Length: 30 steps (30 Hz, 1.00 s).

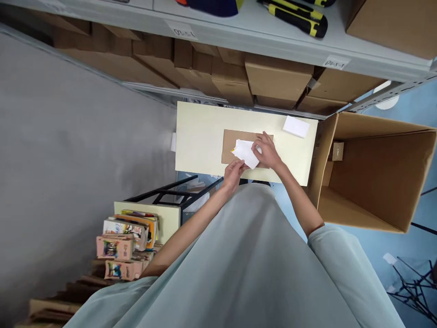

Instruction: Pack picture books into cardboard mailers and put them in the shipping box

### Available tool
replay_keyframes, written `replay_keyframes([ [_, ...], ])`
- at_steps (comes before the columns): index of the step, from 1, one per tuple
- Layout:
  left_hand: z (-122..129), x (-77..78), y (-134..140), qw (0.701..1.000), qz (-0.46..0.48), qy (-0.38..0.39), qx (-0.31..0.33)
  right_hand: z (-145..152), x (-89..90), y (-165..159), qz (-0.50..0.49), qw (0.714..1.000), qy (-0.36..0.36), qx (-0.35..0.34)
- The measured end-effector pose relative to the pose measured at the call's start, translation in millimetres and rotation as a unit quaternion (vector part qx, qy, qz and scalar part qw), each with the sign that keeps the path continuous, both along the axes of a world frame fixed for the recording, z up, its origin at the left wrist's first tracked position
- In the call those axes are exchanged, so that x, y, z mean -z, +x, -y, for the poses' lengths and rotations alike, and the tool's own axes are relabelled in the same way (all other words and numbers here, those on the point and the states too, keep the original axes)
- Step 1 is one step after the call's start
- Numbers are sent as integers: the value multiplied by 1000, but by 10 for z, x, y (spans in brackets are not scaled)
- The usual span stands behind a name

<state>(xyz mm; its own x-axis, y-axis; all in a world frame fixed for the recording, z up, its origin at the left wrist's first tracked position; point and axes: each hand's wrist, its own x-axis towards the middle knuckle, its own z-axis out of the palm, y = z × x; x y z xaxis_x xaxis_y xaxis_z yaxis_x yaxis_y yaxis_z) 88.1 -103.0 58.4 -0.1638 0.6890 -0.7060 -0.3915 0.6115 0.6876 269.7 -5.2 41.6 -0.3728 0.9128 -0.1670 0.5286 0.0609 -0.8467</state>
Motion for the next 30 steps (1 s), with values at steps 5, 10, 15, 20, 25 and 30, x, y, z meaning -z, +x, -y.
replay_keyframes([
  [5,-83,63,70,998,-20,53,-40,-383,167,-29,10,998,-39,-53],
  [10,-158,2,70,995,-70,68,-28,-333,149,32,-20,997,-71,-5],
  [15,-350,-25,-45,988,-122,66,61,-14,80,111,-66,984,-118,116],
  [20,-534,-4,-261,961,-167,64,210,473,2,29,-43,961,-118,246],
  [25,-537,81,-451,938,-183,70,285,643,11,-119,5,958,-81,274],
  [30,-487,156,-451,930,-213,77,291,471,84,-157,23,963,-54,262],
])
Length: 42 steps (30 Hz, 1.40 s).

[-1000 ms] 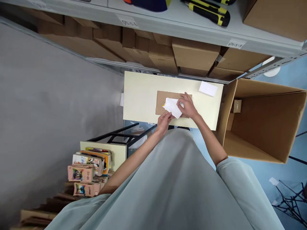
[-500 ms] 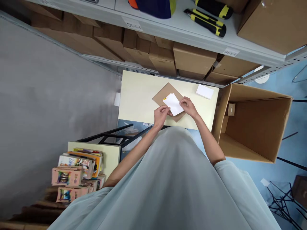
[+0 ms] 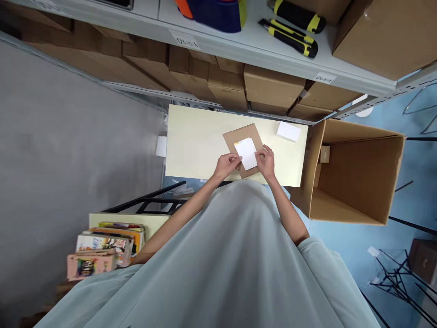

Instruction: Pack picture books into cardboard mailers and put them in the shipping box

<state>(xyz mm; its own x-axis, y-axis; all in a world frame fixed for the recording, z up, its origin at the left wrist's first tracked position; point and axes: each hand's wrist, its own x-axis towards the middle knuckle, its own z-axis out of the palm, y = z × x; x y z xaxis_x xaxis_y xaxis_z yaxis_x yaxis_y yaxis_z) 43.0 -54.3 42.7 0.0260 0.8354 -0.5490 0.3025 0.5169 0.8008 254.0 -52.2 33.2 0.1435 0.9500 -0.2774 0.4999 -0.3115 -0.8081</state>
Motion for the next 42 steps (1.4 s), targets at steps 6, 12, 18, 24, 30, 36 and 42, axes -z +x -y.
replay_keyframes([
  [6,-17,48,66,999,-48,-10,10,-65,75,-2,5,1000,-9,11],
  [12,-76,83,73,995,-91,-11,23,-12,137,-4,38,999,-9,11],
  [18,-129,68,91,994,-110,-26,13,-49,209,-23,56,998,-6,10],
  [24,-160,19,109,990,-137,-35,27,-84,225,-37,60,998,-33,12],
  [30,-206,45,102,986,-152,-45,46,-106,280,-73,56,997,-43,25],
  [36,-246,27,127,983,-166,-52,55,-101,298,-103,70,997,-26,32],
  [42,-189,-19,161,977,-202,-11,61,-138,224,-38,79,996,-41,6],
])
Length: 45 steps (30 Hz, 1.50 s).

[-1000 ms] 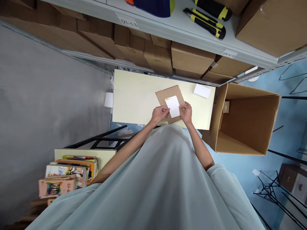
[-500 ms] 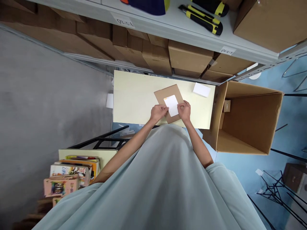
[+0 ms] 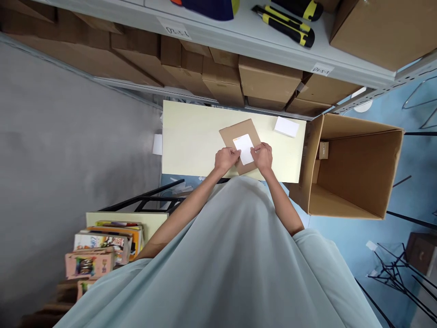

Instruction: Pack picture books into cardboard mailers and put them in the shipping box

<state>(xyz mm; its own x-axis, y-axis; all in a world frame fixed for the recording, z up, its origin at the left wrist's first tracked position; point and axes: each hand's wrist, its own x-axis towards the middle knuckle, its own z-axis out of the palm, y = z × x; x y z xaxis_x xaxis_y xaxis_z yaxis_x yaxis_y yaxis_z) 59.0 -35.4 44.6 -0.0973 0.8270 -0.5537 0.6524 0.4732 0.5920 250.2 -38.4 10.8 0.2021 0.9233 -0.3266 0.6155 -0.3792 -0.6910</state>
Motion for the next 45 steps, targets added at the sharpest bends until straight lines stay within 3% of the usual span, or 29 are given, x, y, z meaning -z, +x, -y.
replay_keyframes([
  [4,63,13,-23,999,-27,16,34,-1,-107,80,48,998,-41,-20],
  [8,204,20,-61,986,-30,117,119,199,-244,86,67,988,44,-132],
  [11,385,52,-111,944,14,212,250,470,-286,70,63,958,75,-269],
  [13,518,95,-172,909,29,224,350,652,-268,102,87,933,62,-342],
  [15,628,143,-253,877,13,216,428,799,-226,178,127,912,52,-387],
  [18,690,193,-372,848,-22,216,484,919,-160,312,168,895,53,-409],
  [23,559,177,-467,829,-26,220,514,799,-121,296,180,899,66,-393],
  [31,483,99,-459,830,-18,207,518,-91,-15,-151,183,913,88,-355],
  [34,340,115,-519,843,-18,202,498,-244,-5,-199,180,912,92,-357],
  [40,-83,158,-560,892,-69,205,397,92,-76,-119,200,916,76,-340],
  [45,-43,148,-363,899,-99,200,378,578,-91,-77,208,918,55,-333],
])
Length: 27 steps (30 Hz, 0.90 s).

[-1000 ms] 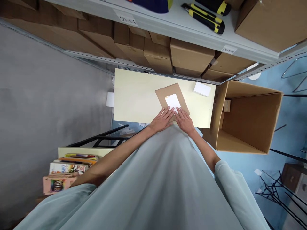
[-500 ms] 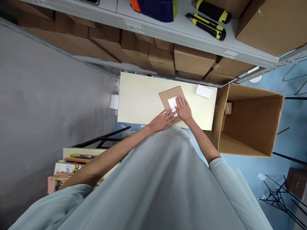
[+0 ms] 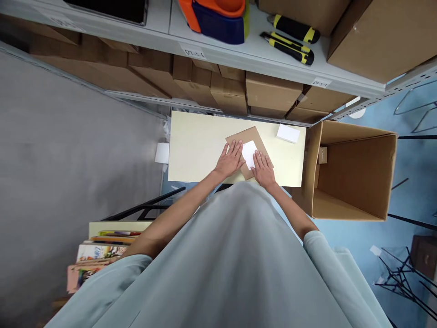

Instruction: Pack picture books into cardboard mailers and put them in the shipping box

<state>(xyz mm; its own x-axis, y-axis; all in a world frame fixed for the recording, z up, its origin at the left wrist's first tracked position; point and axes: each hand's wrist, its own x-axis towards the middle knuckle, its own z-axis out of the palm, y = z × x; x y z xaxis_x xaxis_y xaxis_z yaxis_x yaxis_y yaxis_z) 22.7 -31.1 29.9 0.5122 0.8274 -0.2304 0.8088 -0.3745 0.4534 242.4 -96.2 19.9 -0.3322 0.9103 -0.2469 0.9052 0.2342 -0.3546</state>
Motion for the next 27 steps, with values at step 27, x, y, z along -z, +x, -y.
replay_keyframes([
  [27,-580,310,-326,981,94,-70,-154,383,36,-53,-61,958,-12,280],
])
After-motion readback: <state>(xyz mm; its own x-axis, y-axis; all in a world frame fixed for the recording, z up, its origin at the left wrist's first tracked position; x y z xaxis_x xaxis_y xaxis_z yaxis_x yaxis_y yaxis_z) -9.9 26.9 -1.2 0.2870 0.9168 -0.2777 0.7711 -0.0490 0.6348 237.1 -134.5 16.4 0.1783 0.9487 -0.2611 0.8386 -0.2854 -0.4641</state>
